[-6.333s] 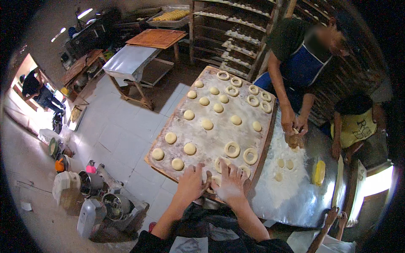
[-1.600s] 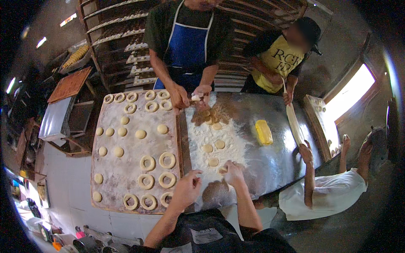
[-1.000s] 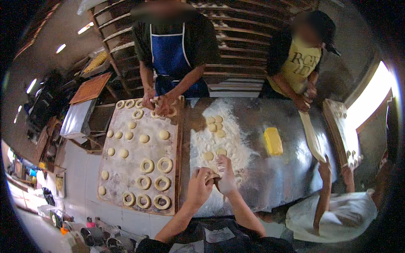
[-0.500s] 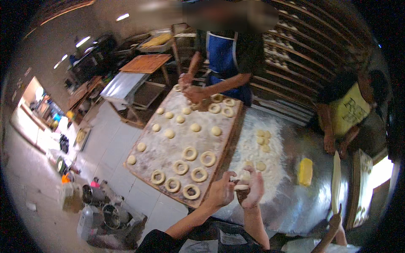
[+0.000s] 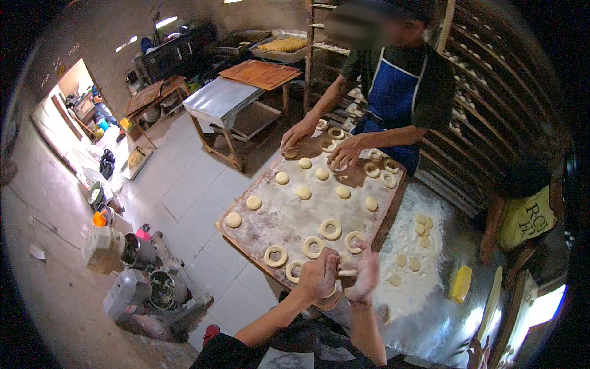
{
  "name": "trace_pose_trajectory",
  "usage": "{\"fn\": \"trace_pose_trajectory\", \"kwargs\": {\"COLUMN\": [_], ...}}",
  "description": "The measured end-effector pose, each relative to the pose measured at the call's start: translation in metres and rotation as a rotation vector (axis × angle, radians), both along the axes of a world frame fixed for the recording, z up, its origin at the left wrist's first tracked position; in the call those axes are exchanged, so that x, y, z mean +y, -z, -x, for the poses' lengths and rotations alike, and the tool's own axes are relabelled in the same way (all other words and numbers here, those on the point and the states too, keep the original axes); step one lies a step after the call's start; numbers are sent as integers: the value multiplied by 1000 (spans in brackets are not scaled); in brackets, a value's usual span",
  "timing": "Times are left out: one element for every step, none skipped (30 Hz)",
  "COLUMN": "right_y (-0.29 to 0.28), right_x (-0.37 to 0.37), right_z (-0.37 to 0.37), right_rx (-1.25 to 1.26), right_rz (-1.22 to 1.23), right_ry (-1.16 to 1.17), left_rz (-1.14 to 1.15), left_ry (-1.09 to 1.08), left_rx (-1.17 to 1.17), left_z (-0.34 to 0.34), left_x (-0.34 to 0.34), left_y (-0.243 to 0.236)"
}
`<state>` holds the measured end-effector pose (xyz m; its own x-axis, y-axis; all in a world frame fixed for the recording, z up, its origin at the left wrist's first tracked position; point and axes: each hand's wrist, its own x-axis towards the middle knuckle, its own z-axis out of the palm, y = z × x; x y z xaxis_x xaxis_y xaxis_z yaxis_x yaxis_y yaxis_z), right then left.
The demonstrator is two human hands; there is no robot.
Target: The person shapes small dough balls into rings by hand and places them on a wooden board. A coworker also shapes dough nearby while another person rolls dough in the background.
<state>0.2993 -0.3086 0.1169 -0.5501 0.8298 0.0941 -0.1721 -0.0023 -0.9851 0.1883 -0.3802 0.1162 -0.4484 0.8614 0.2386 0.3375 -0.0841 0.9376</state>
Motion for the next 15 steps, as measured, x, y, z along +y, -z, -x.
{"fn": "trace_pose_trajectory", "kwargs": {"right_y": [-3,-5,-5,-5,-4,-4,0,3,6,9,11,13,14,16,16], "right_x": [-2,-2,-7,-4,-2,3,-4,-6,-8,-10,-10,-10,-8,-7,-6], "right_z": [12,21,36,46,56,65,77,87,97,107,115,124,132,140,145], "right_rx": [-89,-157,-175,-222,-228,-212,-24,-118,-252,-303,-172,-40,-8,-5,-100], "right_rz": [-262,-391,-302,-389,-571,-616,-42,2,-83,-64,88,236,363,319,261], "right_ry": [-21,-48,-42,-129,-122,-129,-125,-145,-154,-154,-181,-205,-215,-246,-262], "left_rz": [-5,-4,0,-2,-5,-5,32,67,99,131,79,25,-25,-9,22], "left_ry": [-11,-18,-45,-67,-93,-119,-138,-143,-156,-174,-185,-203,-208,-234,-246], "left_rx": [68,139,252,235,212,187,190,221,231,238,192,140,44,85,81], "left_z": [11,22,35,46,57,67,78,86,94,101,108,115,124,132,139], "left_x": [-2,-4,-8,-12,-13,-13,-19,-21,-23,-24,-25,-26,-26,-28,-31], "left_y": [0,0,0,1,1,1,1,1,1,1,0,0,0,1,1]}}
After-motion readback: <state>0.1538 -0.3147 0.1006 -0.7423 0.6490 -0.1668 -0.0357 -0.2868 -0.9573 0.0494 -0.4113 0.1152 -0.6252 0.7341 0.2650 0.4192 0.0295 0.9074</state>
